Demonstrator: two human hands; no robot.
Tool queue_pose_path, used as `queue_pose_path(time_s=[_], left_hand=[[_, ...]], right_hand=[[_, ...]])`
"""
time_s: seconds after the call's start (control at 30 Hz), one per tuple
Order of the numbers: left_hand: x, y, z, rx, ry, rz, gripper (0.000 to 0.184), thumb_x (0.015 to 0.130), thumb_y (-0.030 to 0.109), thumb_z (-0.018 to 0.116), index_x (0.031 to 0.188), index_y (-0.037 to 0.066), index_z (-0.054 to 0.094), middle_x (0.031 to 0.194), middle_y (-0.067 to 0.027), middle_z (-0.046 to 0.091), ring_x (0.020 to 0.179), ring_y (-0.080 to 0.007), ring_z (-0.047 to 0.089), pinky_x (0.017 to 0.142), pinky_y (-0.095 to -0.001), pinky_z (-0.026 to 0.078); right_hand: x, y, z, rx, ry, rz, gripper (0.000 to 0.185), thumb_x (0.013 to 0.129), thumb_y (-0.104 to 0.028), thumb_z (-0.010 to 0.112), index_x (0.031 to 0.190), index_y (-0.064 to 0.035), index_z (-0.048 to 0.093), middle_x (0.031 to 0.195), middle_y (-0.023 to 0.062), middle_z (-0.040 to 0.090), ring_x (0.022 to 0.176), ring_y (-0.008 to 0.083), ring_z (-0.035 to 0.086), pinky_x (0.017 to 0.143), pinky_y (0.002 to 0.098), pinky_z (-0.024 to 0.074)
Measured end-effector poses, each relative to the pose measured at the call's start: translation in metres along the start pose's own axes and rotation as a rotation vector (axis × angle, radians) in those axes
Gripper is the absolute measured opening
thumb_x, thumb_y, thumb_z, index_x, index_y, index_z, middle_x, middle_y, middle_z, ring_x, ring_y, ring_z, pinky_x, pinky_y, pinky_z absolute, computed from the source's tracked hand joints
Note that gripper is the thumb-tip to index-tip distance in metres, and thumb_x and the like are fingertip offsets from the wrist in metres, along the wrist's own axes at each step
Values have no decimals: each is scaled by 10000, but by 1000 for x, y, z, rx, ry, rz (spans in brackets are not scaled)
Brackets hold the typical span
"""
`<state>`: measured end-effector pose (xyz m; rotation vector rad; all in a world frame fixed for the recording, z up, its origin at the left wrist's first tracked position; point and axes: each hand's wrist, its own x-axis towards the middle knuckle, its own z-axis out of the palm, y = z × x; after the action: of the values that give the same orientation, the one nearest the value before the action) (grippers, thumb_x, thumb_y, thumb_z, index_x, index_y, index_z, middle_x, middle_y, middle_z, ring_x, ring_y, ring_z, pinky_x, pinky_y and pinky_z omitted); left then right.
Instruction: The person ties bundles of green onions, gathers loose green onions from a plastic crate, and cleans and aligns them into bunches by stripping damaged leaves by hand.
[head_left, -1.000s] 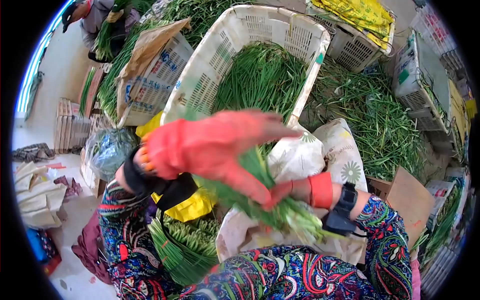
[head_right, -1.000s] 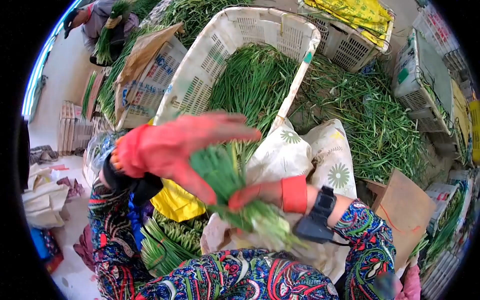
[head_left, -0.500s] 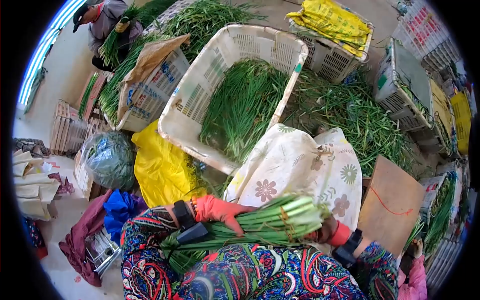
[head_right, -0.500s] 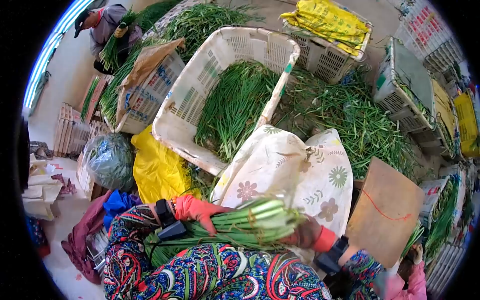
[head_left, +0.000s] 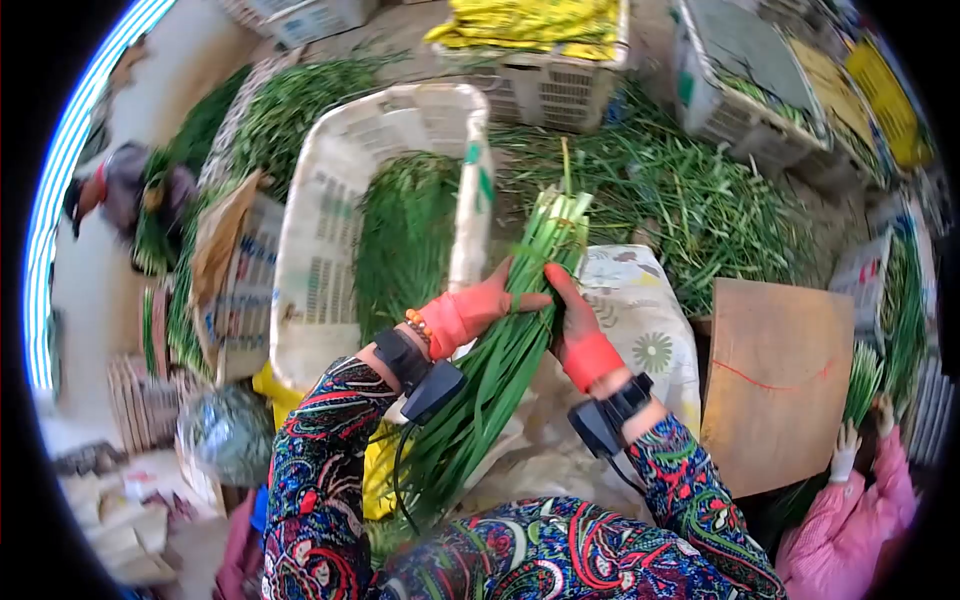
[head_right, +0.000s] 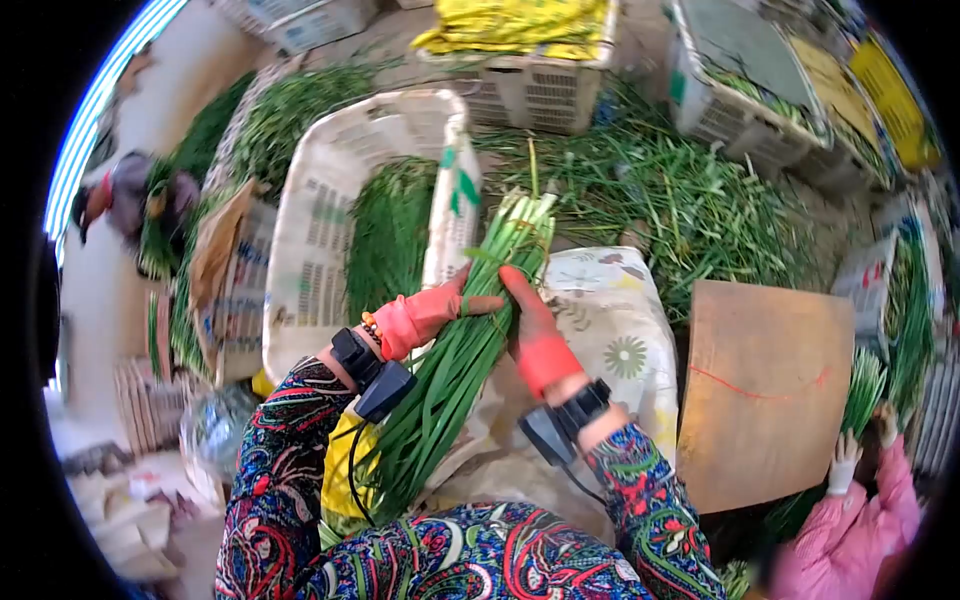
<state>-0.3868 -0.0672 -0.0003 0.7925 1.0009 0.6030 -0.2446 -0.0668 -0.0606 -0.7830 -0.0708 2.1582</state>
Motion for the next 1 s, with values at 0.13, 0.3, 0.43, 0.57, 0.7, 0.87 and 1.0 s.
queue_pose_path(time_s=[0.13,0.3,0.43,0.57,0.7,0.87,1.0], left_hand=[[88,-25,-24,-144,-2,-156,582,783,168,655,1266,93,339,1051,-64,545,874,-160,586,755,-300,503],[170,-58,-63,-175,-23,-411,559,776,168,664,1233,74,356,1023,-68,568,858,-156,594,743,-300,509],[206,-63,-76,-44,-25,-523,394,811,311,613,1105,67,518,898,-62,635,723,-148,619,677,-275,512],[220,-60,-88,-151,-86,-688,324,860,205,527,1157,76,519,1030,-55,609,834,-145,601,743,-268,489],[223,-91,-95,486,-351,-304,315,824,135,542,1121,36,512,1003,-62,586,857,-133,565,743,-285,470],[185,-122,-75,840,-136,-69,492,790,232,604,1193,32,406,929,-64,563,816,-128,526,754,-283,447],[96,13,-23,849,-211,-211,593,833,257,561,1327,55,302,937,-70,588,844,-113,547,806,-257,442]], right_hand=[[56,-29,-42,70,149,77,327,845,-318,539,1035,-52,552,914,79,608,799,208,592,732,356,498],[120,-52,-96,146,256,236,382,836,-384,522,996,-43,590,900,119,631,764,274,605,754,397,489],[151,-61,-117,157,282,301,438,808,-438,543,965,-34,608,889,115,640,771,278,607,764,413,480],[178,-48,-151,281,182,391,471,768,-485,579,923,-43,629,873,102,646,736,276,609,740,395,491],[183,-42,-154,157,164,346,430,785,-460,573,930,-59,627,865,68,644,714,231,599,712,364,494],[163,-41,-129,122,126,279,371,805,-374,585,993,-55,583,876,57,617,687,177,581,672,316,493],[128,-59,-80,152,13,227,379,787,-306,618,1019,-18,534,882,85,615,729,191,603,666,306,506]])
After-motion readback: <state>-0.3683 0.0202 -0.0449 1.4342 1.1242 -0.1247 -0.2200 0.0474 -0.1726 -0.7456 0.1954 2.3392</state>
